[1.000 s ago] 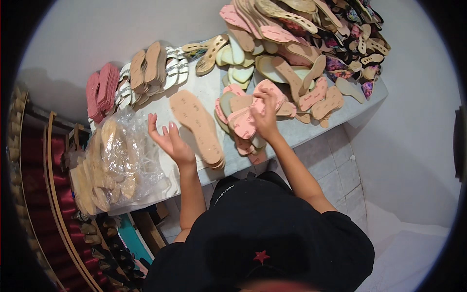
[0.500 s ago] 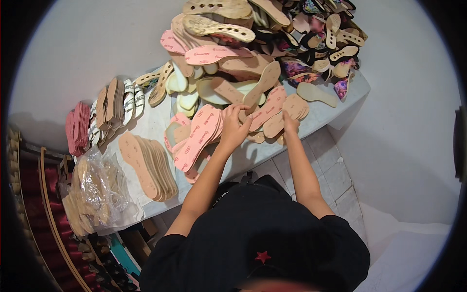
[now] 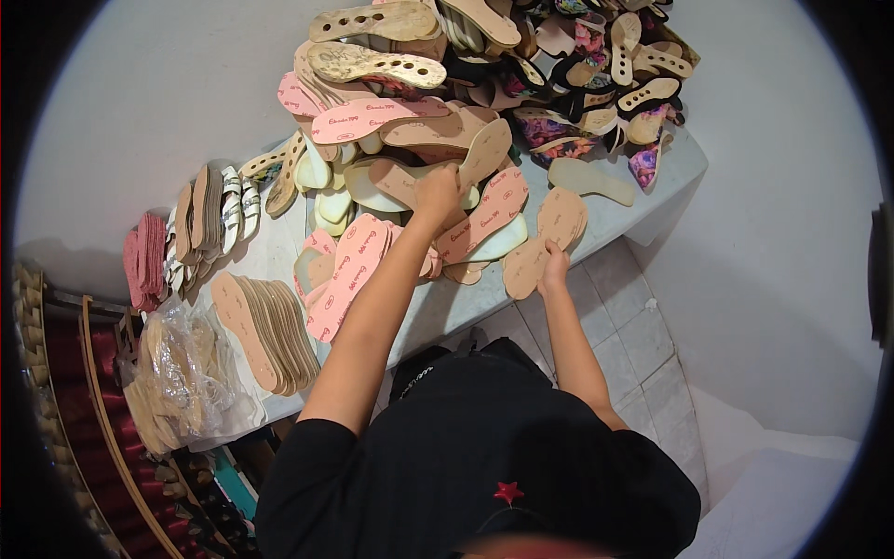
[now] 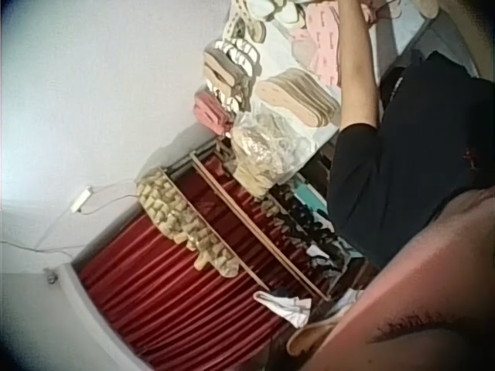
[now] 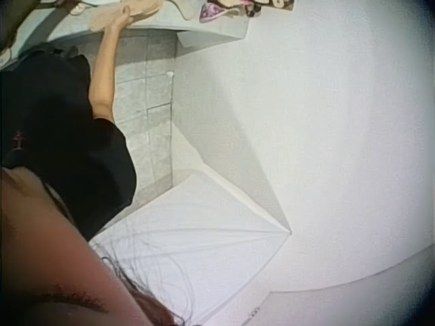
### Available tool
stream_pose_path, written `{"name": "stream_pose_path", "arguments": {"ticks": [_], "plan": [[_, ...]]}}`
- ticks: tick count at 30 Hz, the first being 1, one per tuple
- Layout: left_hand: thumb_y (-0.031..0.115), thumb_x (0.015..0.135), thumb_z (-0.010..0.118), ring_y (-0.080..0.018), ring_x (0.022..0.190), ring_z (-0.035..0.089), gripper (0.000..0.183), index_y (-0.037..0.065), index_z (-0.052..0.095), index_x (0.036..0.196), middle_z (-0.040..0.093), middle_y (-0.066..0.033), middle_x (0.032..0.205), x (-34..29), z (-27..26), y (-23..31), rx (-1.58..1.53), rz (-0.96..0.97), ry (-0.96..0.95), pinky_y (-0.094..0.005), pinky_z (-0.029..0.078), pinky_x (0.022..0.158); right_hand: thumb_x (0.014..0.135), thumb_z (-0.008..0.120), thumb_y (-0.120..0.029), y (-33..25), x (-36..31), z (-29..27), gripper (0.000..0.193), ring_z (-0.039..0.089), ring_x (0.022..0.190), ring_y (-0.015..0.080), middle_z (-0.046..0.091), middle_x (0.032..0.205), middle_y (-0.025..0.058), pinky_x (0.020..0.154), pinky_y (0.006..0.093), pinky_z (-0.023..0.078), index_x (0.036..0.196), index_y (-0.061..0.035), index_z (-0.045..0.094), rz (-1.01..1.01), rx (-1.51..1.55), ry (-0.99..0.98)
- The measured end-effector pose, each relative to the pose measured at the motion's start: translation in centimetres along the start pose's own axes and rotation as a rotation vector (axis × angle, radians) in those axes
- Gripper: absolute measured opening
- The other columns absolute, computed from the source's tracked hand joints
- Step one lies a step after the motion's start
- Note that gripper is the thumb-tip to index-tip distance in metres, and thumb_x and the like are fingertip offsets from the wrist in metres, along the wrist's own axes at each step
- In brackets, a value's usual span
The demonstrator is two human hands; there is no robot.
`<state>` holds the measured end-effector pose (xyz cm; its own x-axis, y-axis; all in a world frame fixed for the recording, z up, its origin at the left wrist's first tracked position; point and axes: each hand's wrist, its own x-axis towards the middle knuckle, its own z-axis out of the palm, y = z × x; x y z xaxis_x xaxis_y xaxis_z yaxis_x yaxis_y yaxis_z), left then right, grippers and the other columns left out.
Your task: Sorting and stacking various types and colors of shoe insoles and sole components on a work table.
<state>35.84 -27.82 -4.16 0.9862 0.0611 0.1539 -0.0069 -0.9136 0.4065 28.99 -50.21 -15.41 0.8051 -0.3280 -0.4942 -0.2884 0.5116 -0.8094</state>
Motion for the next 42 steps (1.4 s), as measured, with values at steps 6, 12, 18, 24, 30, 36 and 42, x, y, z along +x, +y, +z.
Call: {"name": "stream_pose_path", "arguments": {"ticks": [6, 12, 18, 24, 30, 36, 42], "plan": [[0.022, 0.073, 0.063, -0.0249, 0.086, 0.061, 0.025, 0.02, 0.061, 0.099, 0.065, -0.0078, 0.088, 0.9, -4.3, -1.3, 0.112, 0.057, -0.136, -0.043, 0.041, 0.073, 0.084, 0.051, -0.026, -0.1, -0.8, -1.1, 0.038, 0.059, 0.082, 0.0253, 0.056, 0.096, 0.0148, 0.072, 0.0363, 0.05, 0.107, 0.0038, 0.046, -0.003, 0.122, -0.046], [0.034, 0.059, 0.064, -0.0245, 0.094, 0.055, 0.038, 0.023, 0.066, 0.096, 0.065, -0.0049, 0.087, 0.6, -11.2, -4.2, 0.375, 0.176, -0.298, -0.0519, 0.03, 0.083, 0.084, 0.056, -0.036, 0.1, -2.2, 0.3, 0.049, 0.057, 0.086, 0.0193, 0.055, 0.097, 0.0114, 0.073, 0.0321, 0.048, 0.113, 0.0022, 0.045, 0.008, 0.09, -0.189], [0.035, 0.048, 0.07, -0.0236, 0.102, 0.046, 0.051, 0.016, 0.064, 0.095, 0.058, -0.0061, 0.098, -0.4, -9.4, -7.4, 0.549, 0.419, -0.277, -0.0535, 0.025, 0.095, 0.083, 0.056, -0.039, 0.6, -3.4, 1.4, 0.054, 0.058, 0.088, 0.0224, 0.055, 0.1, 0.0144, 0.074, 0.0342, 0.051, 0.115, 0.0027, 0.043, 0.137, 0.131, -0.368], [0.016, 0.056, 0.067, -0.0217, 0.104, 0.044, 0.051, 0.015, 0.052, 0.105, 0.047, -0.0041, 0.106, -1.0, -5.0, -8.7, 0.582, 0.671, -0.038, -0.0481, 0.026, 0.096, 0.08, 0.048, -0.058, 1.4, -4.4, 3.7, 0.071, 0.058, 0.087, 0.024, 0.055, 0.095, 0.0144, 0.071, 0.036, 0.052, 0.116, 0.0033, 0.042, 0.3, 0.149, -0.452], [0.004, 0.065, 0.055, -0.0202, 0.101, 0.048, 0.033, 0.01, 0.051, 0.097, 0.051, -0.0033, 0.097, -0.4, -5.8, -8.2, 0.582, 0.694, -0.031, -0.0456, 0.029, 0.096, 0.085, 0.046, -0.052, 0.4, -5.7, 5.7, 0.065, 0.054, 0.102, 0.0241, 0.05, 0.115, 0.0159, 0.084, 0.0352, 0.048, 0.127, -0.0033, 0.035, 0.315, 0.187, -0.525], [0.015, 0.051, 0.073, -0.0227, 0.083, 0.055, 0.05, 0.01, 0.056, 0.097, 0.055, -0.0057, 0.087, -2.3, -10.8, -7.6, 0.429, 0.547, 0.13, -0.0347, 0.043, 0.078, 0.086, 0.041, -0.052, 0.8, -5.1, 6.3, 0.066, 0.049, 0.11, 0.0259, 0.045, 0.121, 0.017, 0.089, 0.0386, 0.045, 0.129, -0.0033, 0.032, 0.325, 0.183, -0.545], [0.026, 0.058, 0.078, -0.0269, 0.081, 0.061, 0.055, 0.003, 0.056, 0.102, 0.06, -0.0116, 0.094, -8.6, -14.2, -6.4, -0.061, 0.08, 0.172, -0.0346, 0.048, 0.07, 0.081, 0.057, -0.045, 1.2, -4.7, 7.6, 0.068, 0.051, 0.105, 0.0266, 0.048, 0.117, 0.0155, 0.085, 0.0371, 0.045, 0.125, 0.0015, 0.037, 0.176, 0.241, -0.362]]}}
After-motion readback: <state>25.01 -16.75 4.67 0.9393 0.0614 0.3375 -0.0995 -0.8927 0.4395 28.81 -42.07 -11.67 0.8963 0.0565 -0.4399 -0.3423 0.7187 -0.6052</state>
